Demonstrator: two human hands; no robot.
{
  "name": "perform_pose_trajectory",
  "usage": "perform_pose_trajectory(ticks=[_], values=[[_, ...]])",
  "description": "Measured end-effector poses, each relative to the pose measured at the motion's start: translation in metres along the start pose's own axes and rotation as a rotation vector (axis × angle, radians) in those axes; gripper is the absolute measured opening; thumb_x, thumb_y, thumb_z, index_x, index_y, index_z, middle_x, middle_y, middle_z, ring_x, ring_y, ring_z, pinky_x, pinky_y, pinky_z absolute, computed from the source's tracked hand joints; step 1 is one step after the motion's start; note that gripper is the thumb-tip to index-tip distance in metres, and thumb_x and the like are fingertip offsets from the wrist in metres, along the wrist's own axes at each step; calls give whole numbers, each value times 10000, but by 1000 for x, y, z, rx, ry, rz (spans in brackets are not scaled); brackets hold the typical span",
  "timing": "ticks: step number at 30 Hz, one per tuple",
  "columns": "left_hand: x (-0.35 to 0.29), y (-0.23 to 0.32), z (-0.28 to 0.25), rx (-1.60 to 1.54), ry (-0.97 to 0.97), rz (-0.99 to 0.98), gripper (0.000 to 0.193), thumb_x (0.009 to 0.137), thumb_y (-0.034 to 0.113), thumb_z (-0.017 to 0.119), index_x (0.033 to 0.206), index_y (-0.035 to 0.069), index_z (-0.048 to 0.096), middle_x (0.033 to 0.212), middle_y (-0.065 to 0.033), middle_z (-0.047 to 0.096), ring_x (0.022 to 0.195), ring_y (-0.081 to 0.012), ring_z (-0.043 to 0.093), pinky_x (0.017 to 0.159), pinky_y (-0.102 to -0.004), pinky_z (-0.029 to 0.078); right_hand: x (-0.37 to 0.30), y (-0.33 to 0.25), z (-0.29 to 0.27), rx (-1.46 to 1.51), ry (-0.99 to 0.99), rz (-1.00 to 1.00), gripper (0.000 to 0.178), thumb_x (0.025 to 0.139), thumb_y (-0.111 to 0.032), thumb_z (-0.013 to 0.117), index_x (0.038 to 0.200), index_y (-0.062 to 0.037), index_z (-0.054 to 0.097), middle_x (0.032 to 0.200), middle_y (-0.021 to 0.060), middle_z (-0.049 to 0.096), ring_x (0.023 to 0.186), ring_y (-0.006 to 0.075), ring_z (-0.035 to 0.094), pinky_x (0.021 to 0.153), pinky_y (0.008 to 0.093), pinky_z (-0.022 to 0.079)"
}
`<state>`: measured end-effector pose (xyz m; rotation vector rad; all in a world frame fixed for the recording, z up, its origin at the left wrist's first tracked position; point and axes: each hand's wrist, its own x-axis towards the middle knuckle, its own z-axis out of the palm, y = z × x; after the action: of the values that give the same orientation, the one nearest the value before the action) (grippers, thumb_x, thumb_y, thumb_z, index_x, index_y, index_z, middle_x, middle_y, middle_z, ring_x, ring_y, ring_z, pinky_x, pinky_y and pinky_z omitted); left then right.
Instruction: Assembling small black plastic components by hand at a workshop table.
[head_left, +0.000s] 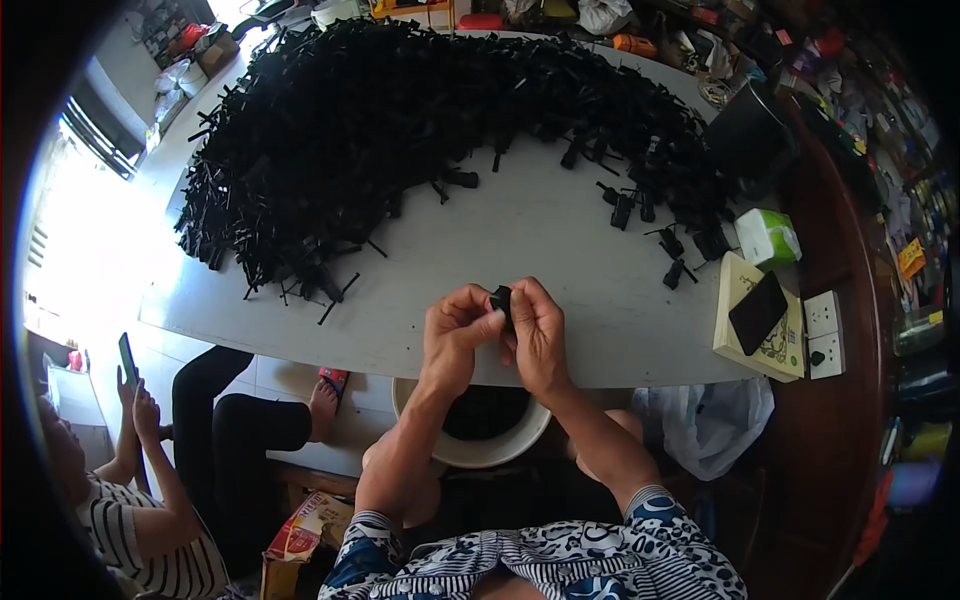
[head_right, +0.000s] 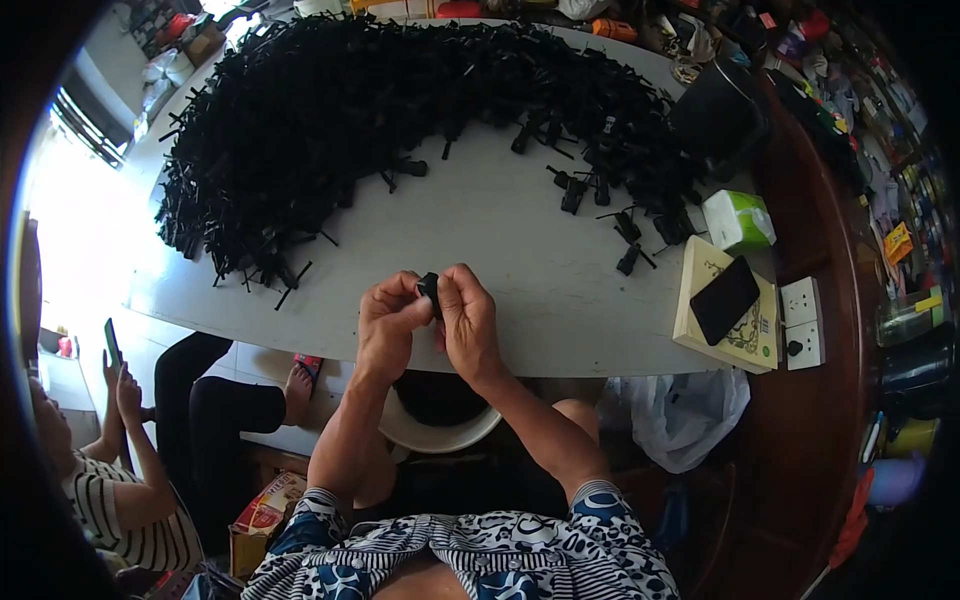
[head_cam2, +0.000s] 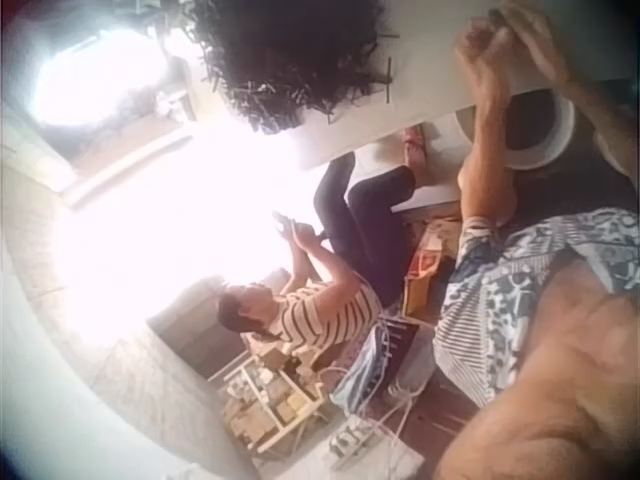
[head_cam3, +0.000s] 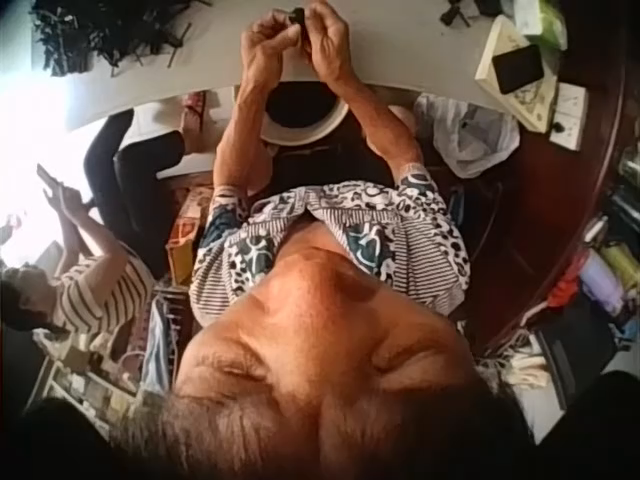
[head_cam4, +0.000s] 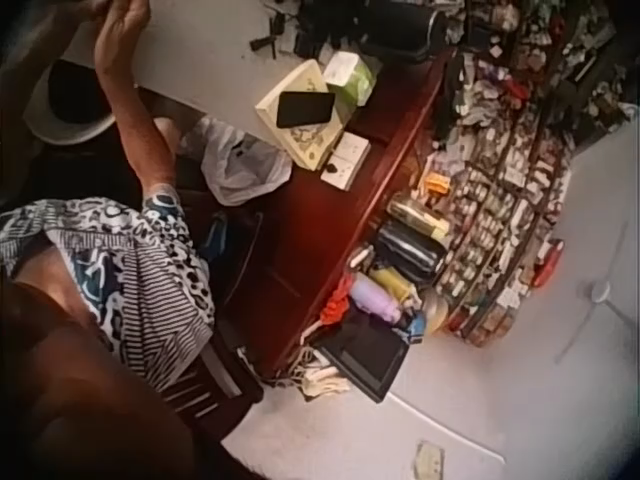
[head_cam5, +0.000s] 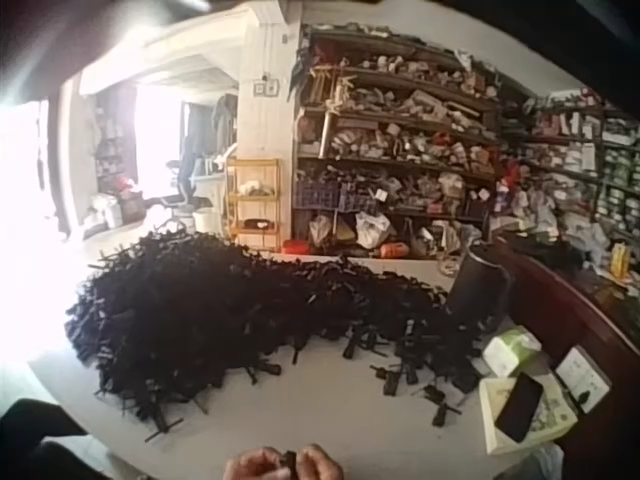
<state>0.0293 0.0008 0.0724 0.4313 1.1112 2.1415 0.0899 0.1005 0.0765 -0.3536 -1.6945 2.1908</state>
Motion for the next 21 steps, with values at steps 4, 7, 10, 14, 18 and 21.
perform_pose_trajectory(ticks=[4, 7, 10, 14, 18, 21], values=[[1, 4, -9, 159, 55, 35, 116, 825, 120, 606, 781, 35, 541, 739, -3, 551, 649, -95, 502, 623, -206, 388, -4, -2, 7, -167, 62, -57, 240, 974, -248, 385, 940, -46, 511, 719, 8, 502, 530, 56, 450, 443, 187, 385], [3, 11, -14, 202, 21, 48, 135, 861, 157, 549, 811, 34, 528, 740, -2, 547, 651, -87, 503, 620, -211, 383, 17, 8, 0, -477, -11, -625, 140, 945, -140, 441, 1001, -30, 508, 803, 43, 542, 606, 75, 515, 495, 209, 435], [-1, 18, -7, 197, 27, 29, 131, 885, 161, 490, 847, 36, 489, 692, -2, 507, 611, -76, 490, 570, -205, 376, 7, 7, -11, -291, -151, -327, 155, 845, 1, 566, 988, -17, 509, 728, 35, 548, 602, 76, 522, 533, 212, 438], [-5, 18, -4, 468, 71, 13, 128, 890, 125, 487, 794, 54, 439, 618, 28, 419, 530, -53, 385, 469, -200, 307, 7, 2, -10, -399, -129, -372, 224, 753, 27, 666, 912, -22, 517, 627, 1, 521, 562, 44, 478, 510, 202, 407], [-2, 10, -4, 348, 73, 30, 166, 874, 117, 524, 725, 76, 465, 591, 54, 396, 509, -33, 336, 458, -185, 255, 5, -6, -10, -480, -117, -473, 208, 699, 27, 695, 797, -31, 520, 615, 31, 513, 536, 79, 478, 492, 230, 402], [-3, 4, -1, 223, 97, 67, 188, 867, 125, 549, 704, 75, 469, 574, 56, 385, 504, -32, 330, 454, -189, 253, 2, -2, -9, -602, -76, -627, 211, 668, 51, 681, 770, -24, 512, 633, 84, 516, 519, 188, 508, 479, 282, 407]])
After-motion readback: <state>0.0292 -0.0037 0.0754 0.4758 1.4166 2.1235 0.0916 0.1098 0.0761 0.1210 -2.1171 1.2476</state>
